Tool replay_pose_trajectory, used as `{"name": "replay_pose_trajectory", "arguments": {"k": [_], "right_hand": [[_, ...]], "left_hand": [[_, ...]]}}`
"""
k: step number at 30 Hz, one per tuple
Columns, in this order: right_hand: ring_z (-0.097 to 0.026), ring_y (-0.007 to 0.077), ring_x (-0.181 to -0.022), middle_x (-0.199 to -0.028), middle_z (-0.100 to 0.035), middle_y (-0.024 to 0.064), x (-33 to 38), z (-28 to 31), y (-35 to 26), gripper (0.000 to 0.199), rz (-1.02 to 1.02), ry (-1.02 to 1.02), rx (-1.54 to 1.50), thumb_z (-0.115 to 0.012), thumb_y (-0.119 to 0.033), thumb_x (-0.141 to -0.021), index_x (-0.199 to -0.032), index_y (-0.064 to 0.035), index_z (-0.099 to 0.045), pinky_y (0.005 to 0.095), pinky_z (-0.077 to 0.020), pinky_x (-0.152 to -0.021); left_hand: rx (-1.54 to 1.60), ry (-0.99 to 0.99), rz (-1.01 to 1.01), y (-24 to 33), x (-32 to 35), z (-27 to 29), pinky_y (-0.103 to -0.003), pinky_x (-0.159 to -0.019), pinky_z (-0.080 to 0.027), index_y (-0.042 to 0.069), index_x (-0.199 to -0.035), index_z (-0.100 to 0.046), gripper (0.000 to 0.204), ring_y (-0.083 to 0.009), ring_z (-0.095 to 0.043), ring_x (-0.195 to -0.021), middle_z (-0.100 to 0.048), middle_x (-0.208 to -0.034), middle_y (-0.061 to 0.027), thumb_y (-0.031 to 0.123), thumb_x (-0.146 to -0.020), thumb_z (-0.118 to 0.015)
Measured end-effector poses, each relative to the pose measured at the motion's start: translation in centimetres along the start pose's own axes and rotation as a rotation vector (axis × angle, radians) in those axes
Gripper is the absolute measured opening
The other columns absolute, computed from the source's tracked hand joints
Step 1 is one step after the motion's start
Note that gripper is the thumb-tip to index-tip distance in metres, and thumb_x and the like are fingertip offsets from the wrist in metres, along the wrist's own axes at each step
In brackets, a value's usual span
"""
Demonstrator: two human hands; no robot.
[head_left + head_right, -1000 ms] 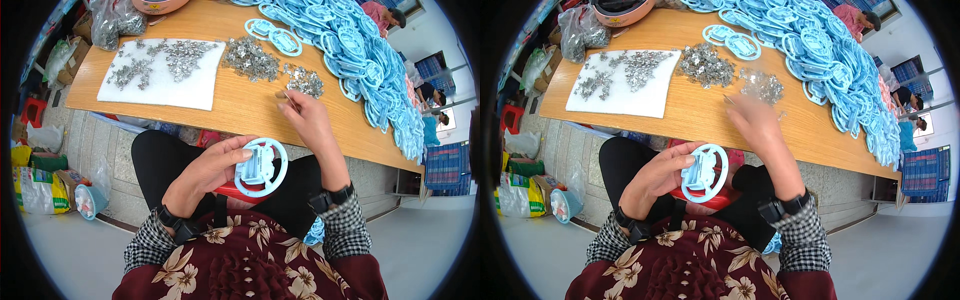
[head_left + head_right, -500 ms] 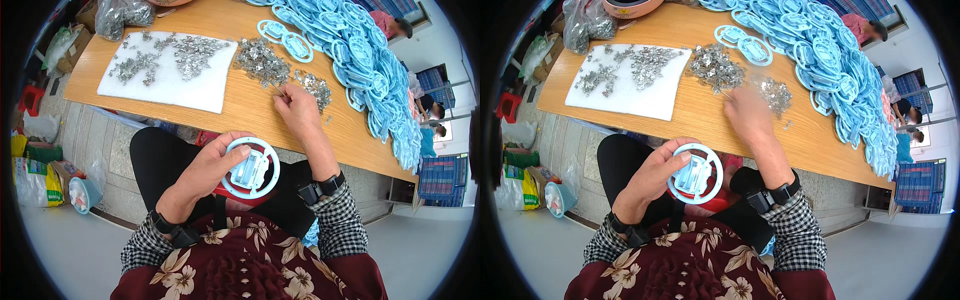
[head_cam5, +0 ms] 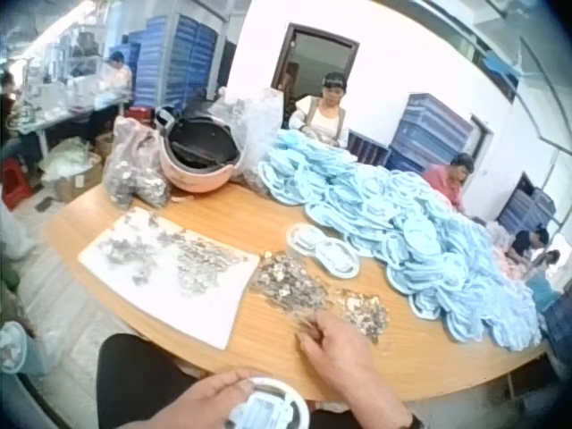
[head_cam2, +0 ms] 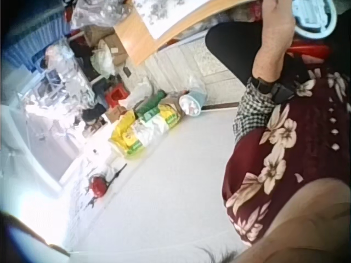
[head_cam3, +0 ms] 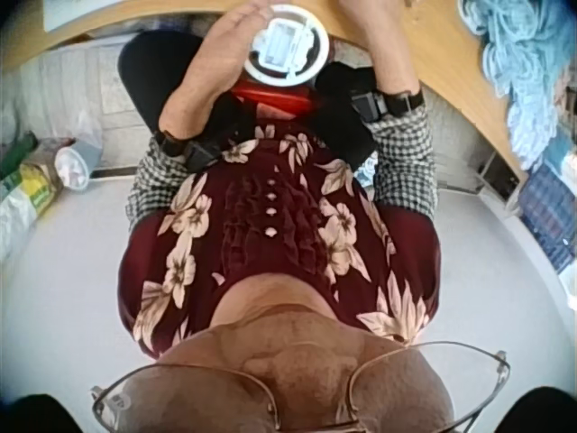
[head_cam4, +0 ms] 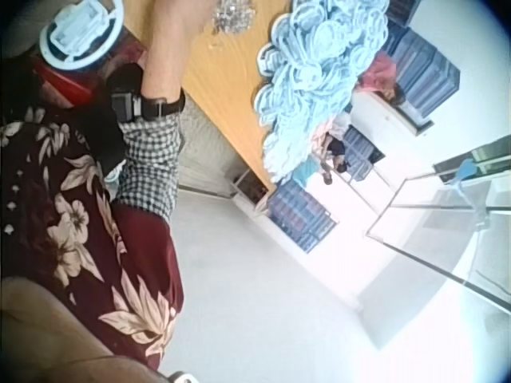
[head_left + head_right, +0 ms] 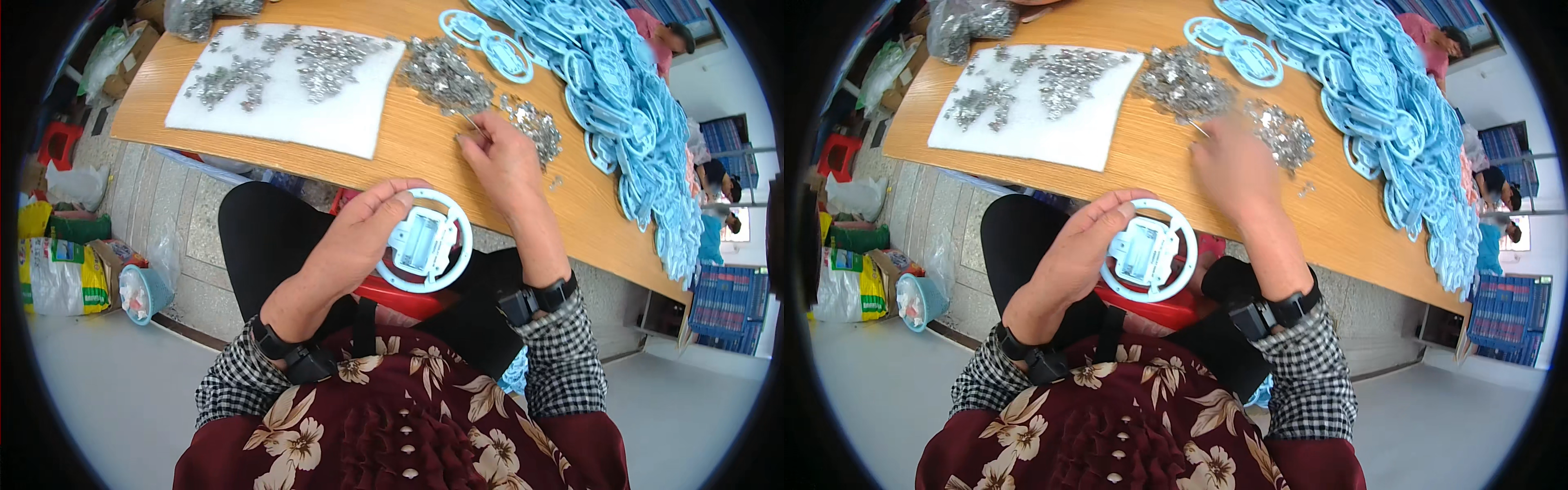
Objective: Manually assemble small metal components onto a blue circular plastic base.
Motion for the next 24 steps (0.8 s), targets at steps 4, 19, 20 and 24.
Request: {"name": "replay_pose_trajectory", "arguments": {"k": [4,19,20,24], "right_hand": [[-0.065,0.0398,-0.102,-0.112,-0.069,0.0208,-0.8,0.9,-2.5,0.030,-0.144,-0.123,-0.047,-0.056,-0.025,-0.089,-0.111,-0.0079,-0.069,0.0462,-0.0509,-0.089],[-0.067,0.0322,-0.081,-0.091,-0.069,0.0158,-6.7,-6.2,-11.7,0.023,0.374,-0.137,-0.115,-0.071,-0.021,-0.085,-0.100,-0.0045,-0.070,0.0405,-0.0530,-0.073],[-0.067,0.0322,-0.080,-0.091,-0.069,0.0160,-6.7,-6.2,-11.8,0.021,0.378,-0.142,-0.104,-0.070,-0.020,-0.085,-0.099,-0.0042,-0.070,0.0402,-0.0529,-0.072],[-0.067,0.0314,-0.080,-0.090,-0.069,0.0156,-5.4,-4.8,-11.5,0.018,0.398,-0.153,-0.075,-0.069,-0.017,-0.086,-0.098,-0.0030,-0.070,0.0388,-0.0529,-0.071]], "left_hand": [[0.005,0.028,-0.016,-0.4,0.1,0.3,-0.025,-0.087,-0.054,-0.002,-0.128,-0.055,0.030,-0.0106,-0.065,-0.098,-0.067,-0.112,-0.0066,0.015,-0.105,-0.046],[-0.004,0.101,-0.108,1.4,2.2,4.3,-0.025,-0.086,-0.054,-0.002,-0.125,-0.057,0.030,-0.0100,-0.065,-0.095,-0.067,-0.109,-0.0067,0.016,-0.105,-0.045],[-0.007,0.109,-0.111,1.5,2.3,4.5,-0.025,-0.086,-0.054,-0.003,-0.125,-0.057,0.030,-0.0099,-0.065,-0.095,-0.067,-0.109,-0.0067,0.016,-0.106,-0.045],[0.003,0.135,-0.117,1.7,2.4,5.3,-0.025,-0.085,-0.054,-0.003,-0.125,-0.057,0.030,-0.0098,-0.065,-0.095,-0.067,-0.109,-0.0066,0.016,-0.106,-0.045]]}}
Point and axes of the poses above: each hand's wrist, its own x-axis away from the middle knuckle, its own z-axis out of the back of the hand, y = z × x, the point moved 5 cm from there along -x, towards the middle knuckle
